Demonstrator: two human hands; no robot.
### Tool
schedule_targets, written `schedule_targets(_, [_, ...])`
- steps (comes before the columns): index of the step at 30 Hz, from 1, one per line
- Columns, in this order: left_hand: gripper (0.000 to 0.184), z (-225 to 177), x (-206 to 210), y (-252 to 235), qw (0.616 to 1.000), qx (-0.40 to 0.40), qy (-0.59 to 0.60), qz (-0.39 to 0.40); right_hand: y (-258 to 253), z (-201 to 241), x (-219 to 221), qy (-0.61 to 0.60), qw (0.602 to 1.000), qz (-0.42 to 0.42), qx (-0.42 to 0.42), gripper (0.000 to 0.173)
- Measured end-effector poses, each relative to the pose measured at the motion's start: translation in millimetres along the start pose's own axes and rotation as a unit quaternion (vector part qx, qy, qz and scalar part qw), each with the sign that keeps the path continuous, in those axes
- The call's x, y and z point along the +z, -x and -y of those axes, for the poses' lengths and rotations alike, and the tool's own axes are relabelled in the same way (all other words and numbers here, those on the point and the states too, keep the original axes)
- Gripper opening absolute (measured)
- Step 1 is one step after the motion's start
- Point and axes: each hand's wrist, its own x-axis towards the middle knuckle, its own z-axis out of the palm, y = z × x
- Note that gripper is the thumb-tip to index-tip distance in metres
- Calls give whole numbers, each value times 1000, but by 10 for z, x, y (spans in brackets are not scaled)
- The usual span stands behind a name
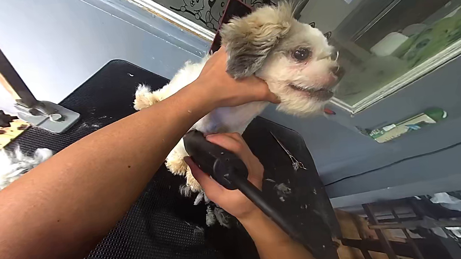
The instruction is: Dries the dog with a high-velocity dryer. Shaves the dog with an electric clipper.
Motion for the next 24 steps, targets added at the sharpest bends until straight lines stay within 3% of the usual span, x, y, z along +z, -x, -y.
schedule_targets(6, [82, -42, -7, -11, 1000, -5, -4, 8, -59, 30, -76, 9, 994, -73, -77, 47])
schedule_targets(10, [84, -13, -21, 62, 999, 25, 25, -9, 46, -10, 77, 28, 997, 46, -46, 41])
schedule_targets(12, [80, 40, -5, 71, 999, 38, 29, -16, 68, 36, -52, -14, 998, 54, -10, 42])
schedule_targets(16, [80, -1, -43, 32, 1000, 0, 12, 5, -36, 124, -293, -10, 993, -104, -44, 54])
schedule_targets(19, [81, -109, -72, 3, 999, -28, -7, 32, -200, 134, -193, 37, 985, -165, -35, 52])
schedule_targets(21, [83, -152, -96, -9, 999, -32, -6, 42, -241, 179, -71, 40, 989, -144, 25, 52])
schedule_targets(24, [84, -120, -92, -4, 999, -30, 7, 36, -196, 179, 15, 69, 994, -14, 84, 48])
